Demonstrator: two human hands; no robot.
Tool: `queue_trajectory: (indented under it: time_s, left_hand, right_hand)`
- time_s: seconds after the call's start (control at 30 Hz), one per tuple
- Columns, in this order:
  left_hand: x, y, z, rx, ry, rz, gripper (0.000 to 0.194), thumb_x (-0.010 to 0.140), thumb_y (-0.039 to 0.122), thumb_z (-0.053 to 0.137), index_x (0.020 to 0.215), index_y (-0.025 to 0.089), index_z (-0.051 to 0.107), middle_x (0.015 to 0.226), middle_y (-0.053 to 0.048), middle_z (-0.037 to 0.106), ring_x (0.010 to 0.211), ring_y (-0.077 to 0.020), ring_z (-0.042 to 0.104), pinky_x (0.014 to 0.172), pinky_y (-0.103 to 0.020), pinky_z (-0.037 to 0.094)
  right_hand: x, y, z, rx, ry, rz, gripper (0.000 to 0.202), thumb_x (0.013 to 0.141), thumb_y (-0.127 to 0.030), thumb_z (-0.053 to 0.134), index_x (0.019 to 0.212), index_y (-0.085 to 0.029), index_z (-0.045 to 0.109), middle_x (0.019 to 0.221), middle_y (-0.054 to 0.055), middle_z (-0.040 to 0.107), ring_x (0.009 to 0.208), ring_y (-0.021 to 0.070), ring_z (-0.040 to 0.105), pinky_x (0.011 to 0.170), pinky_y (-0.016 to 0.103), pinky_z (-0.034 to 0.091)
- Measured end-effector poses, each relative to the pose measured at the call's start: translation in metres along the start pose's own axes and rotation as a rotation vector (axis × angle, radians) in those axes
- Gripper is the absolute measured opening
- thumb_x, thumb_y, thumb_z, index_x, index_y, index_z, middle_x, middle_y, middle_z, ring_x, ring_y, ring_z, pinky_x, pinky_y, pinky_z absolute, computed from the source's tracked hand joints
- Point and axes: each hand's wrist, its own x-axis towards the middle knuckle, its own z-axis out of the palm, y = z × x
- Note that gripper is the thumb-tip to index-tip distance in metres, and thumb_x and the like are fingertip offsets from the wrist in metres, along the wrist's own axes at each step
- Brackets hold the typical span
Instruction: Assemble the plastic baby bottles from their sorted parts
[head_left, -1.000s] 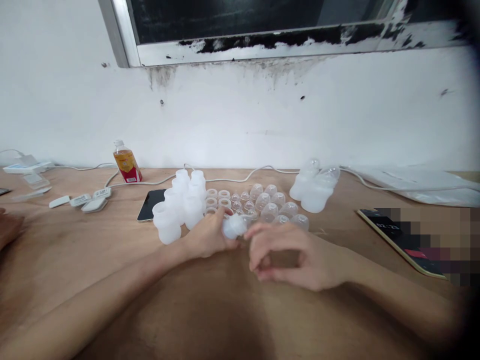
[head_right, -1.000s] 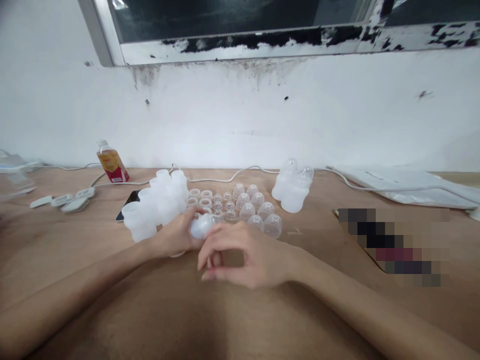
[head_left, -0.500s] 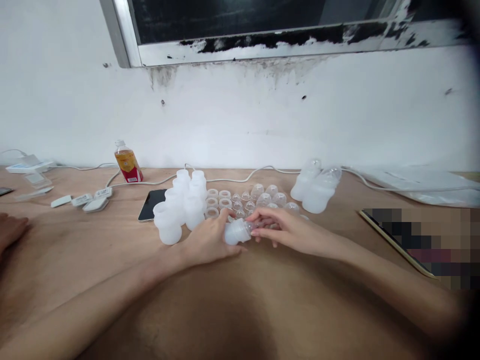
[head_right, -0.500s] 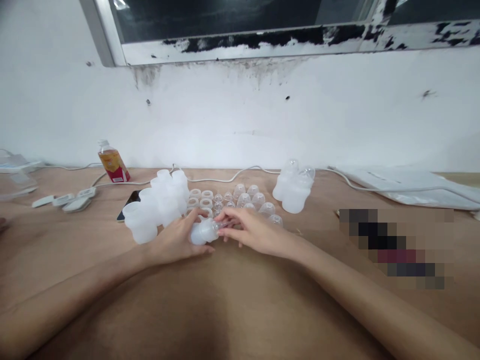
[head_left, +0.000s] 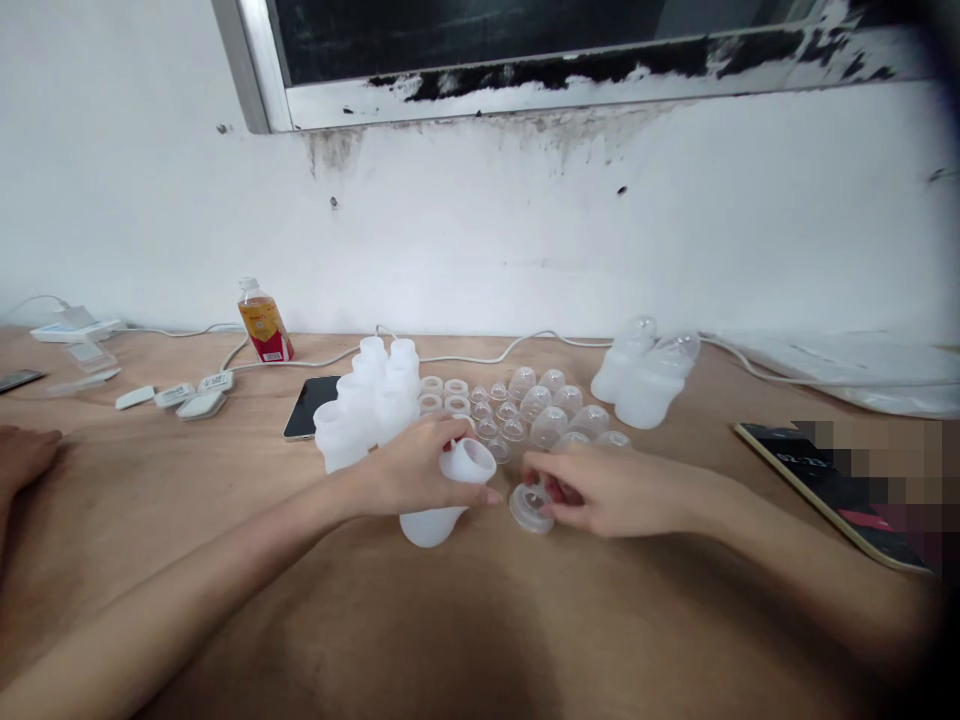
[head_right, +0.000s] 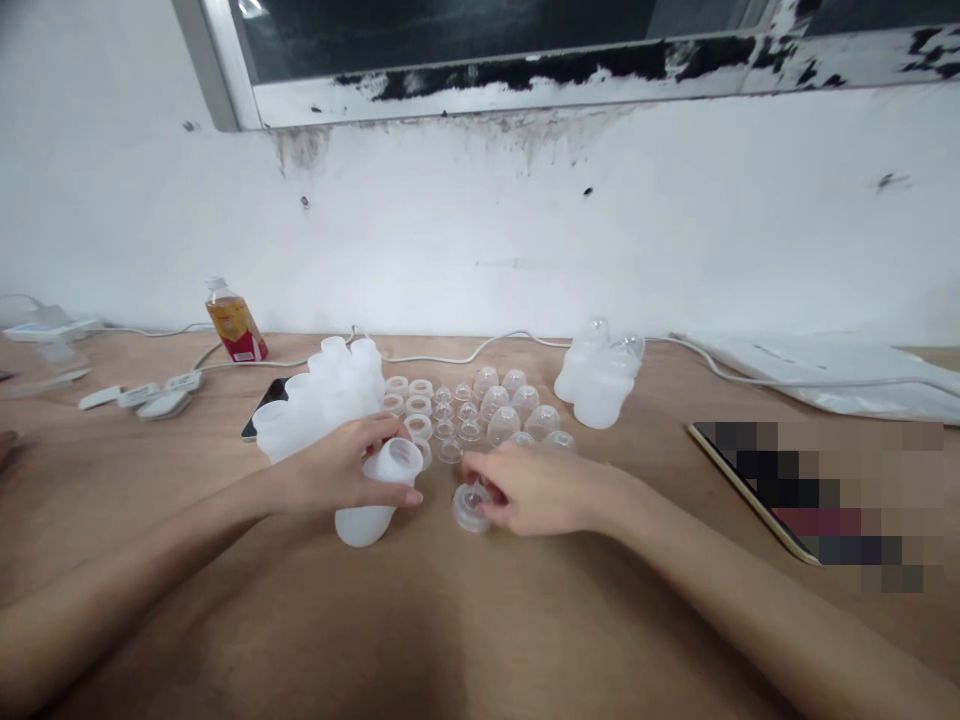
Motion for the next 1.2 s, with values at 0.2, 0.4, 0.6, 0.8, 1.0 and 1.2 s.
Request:
queue_trajectory:
  time_s: [0.2,0.4,0.6,0.8,1.0,1.2]
  left_hand:
    - [-0.018,0.019,-0.038,0.38,-0.119,-0.166,0.022,0.067,0.024,0.057,0.088,0.018,0.053,0.086,-0.001,0.052,0.074,-0.0156,0.051,0.061,-0.025,0.037]
    - [-0.025,0.016,-0.05,0.63,-0.158,-0.197,0.028,0.067,0.02,0.053,0.095,0.018,0.05,0.089,-0.003,0.054,0.075,-0.0175,0.051,0.068,-0.029,0.037]
    - [-0.021,0.01,-0.049,0.782,-0.131,-0.23,0.028,0.069,0.022,0.052,0.096,0.016,0.05,0.092,-0.007,0.055,0.079,-0.022,0.053,0.072,-0.033,0.037]
    - [-0.017,0.001,-0.047,0.779,-0.082,-0.229,0.028,0.07,0.024,0.053,0.097,0.017,0.049,0.092,-0.006,0.053,0.081,-0.0222,0.052,0.07,-0.032,0.038]
    - [-0.013,-0.007,-0.05,0.727,-0.098,-0.246,0.029,0.07,0.02,0.051,0.099,0.016,0.049,0.096,-0.007,0.051,0.085,-0.0212,0.051,0.069,-0.03,0.038]
    - [-0.015,0.003,-0.048,0.726,0.03,-0.19,0.039,0.067,0.026,0.056,0.103,0.015,0.046,0.101,-0.009,0.046,0.092,-0.0237,0.046,0.077,-0.036,0.038]
  right_hand:
    - [0.009,-0.013,0.023,-0.189,0.108,0.0,0.03,0.08,-0.046,0.039,0.079,-0.018,0.048,0.067,0.004,0.058,0.055,0.0158,0.054,0.045,0.022,0.028]
    - [0.026,-0.019,0.055,-0.345,0.274,0.053,0.03,0.087,-0.04,0.029,0.087,-0.016,0.048,0.054,0.003,0.058,0.047,0.0188,0.055,0.042,0.023,0.024]
    - [0.027,-0.015,0.066,-0.107,0.374,0.01,0.033,0.082,-0.047,0.037,0.09,-0.016,0.045,0.057,0.002,0.058,0.05,0.0164,0.055,0.047,0.022,0.034]
    - [0.029,-0.014,0.067,-0.025,0.396,0.013,0.02,0.084,-0.036,0.037,0.089,-0.019,0.046,0.056,-0.001,0.054,0.05,0.014,0.053,0.049,0.021,0.036]
    - [0.028,-0.017,0.064,0.003,0.39,0.012,0.019,0.085,-0.032,0.035,0.089,-0.019,0.047,0.059,0.0,0.055,0.051,0.0128,0.051,0.05,0.021,0.036]
    - [0.028,-0.017,0.063,0.044,0.365,0.012,0.017,0.085,-0.03,0.034,0.09,-0.019,0.046,0.064,0.001,0.056,0.055,0.0133,0.053,0.053,0.022,0.037]
